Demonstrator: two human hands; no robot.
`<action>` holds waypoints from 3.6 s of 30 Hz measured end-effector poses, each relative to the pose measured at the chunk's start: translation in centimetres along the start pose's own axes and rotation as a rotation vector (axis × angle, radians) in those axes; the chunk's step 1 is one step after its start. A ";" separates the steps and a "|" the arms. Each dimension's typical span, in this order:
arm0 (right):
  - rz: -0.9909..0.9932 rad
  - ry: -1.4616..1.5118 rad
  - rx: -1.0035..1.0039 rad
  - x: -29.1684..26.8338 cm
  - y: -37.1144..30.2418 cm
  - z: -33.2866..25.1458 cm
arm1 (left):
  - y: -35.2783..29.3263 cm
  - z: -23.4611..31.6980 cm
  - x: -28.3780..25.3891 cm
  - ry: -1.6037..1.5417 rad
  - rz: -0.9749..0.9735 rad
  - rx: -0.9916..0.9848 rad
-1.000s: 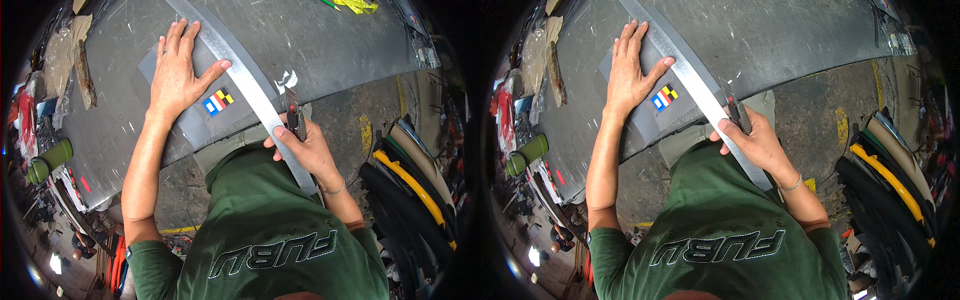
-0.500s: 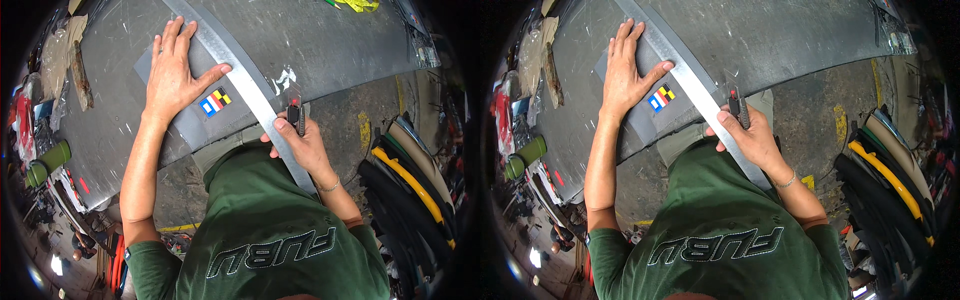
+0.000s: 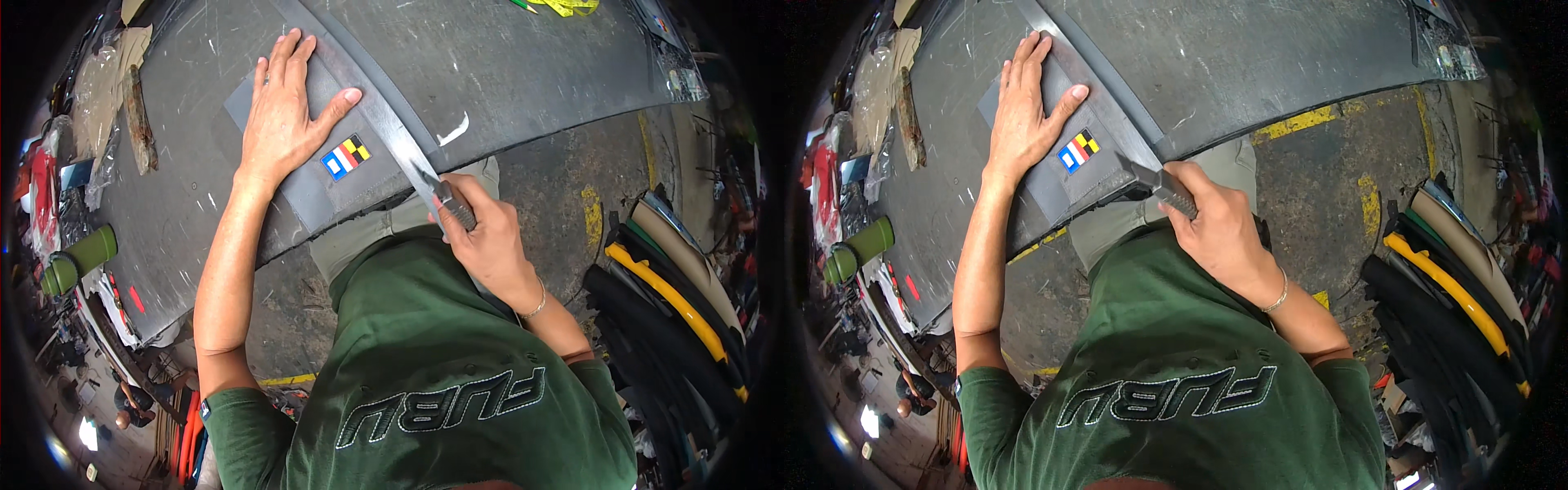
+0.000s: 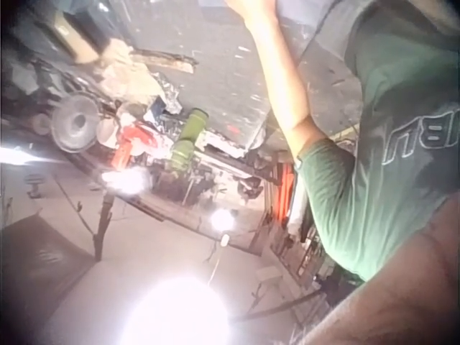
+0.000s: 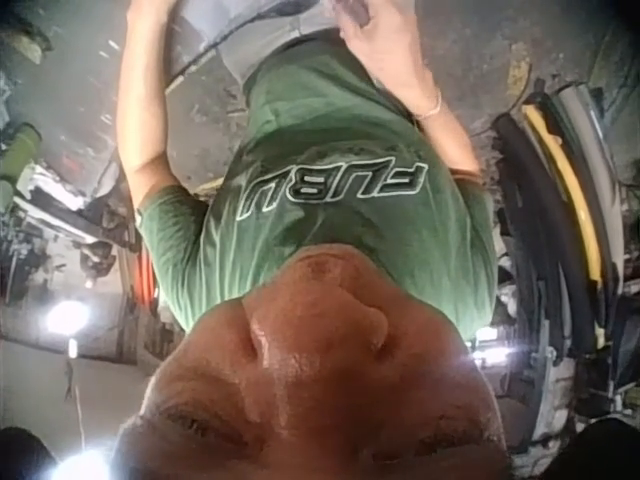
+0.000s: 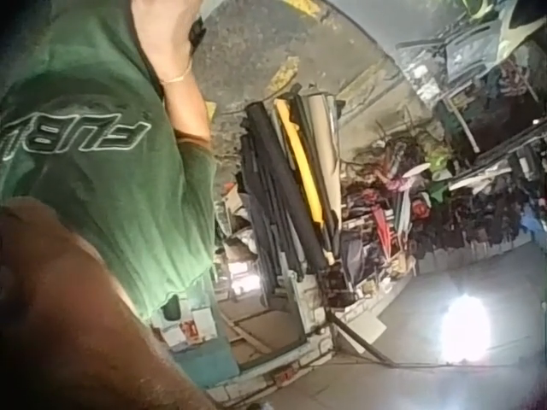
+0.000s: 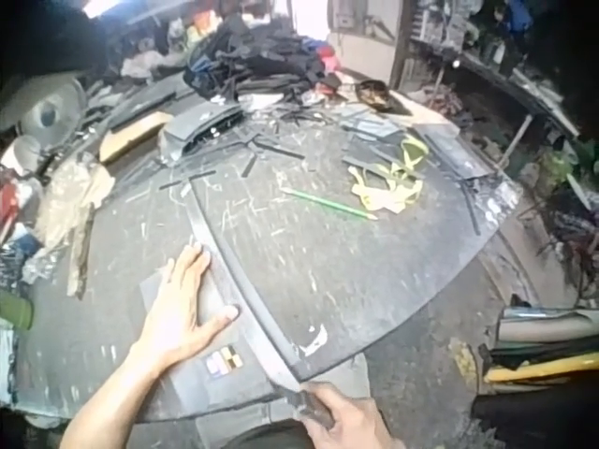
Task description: Cutting pieces of fabric from a larger sheet using a utility knife and a metal ruler.
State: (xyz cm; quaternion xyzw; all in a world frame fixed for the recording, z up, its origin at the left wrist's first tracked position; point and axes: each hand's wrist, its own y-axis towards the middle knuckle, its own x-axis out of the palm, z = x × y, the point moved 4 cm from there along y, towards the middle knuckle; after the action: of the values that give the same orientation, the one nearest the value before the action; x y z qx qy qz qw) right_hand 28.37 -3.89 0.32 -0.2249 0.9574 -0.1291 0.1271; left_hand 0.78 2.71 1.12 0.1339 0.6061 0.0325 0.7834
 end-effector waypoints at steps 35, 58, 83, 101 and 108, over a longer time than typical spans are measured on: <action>0.019 0.191 0.106 -0.3 1.1 1.9 | -0.1 -0.1 -0.1 0.010 0.006 0.000; 0.028 0.126 0.120 -0.6 1.5 2.2 | 0.0 -0.2 0.2 0.013 0.024 -0.016; 0.009 0.098 0.081 -0.7 1.5 2.3 | -0.1 -0.1 0.2 0.007 0.037 -0.015; 0.014 0.147 0.131 -0.4 1.6 1.6 | 0.5 0.1 -0.4 0.021 -0.011 -0.042; 0.038 0.061 0.074 -0.8 1.3 3.6 | 0.0 0.5 -0.5 -0.049 -0.021 -0.098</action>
State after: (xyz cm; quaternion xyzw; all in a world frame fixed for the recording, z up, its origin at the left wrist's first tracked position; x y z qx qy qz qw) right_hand 29.66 -3.08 -3.25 -0.1979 0.9595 -0.1687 0.1086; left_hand 1.10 2.55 1.72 0.0895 0.5856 0.0506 0.8041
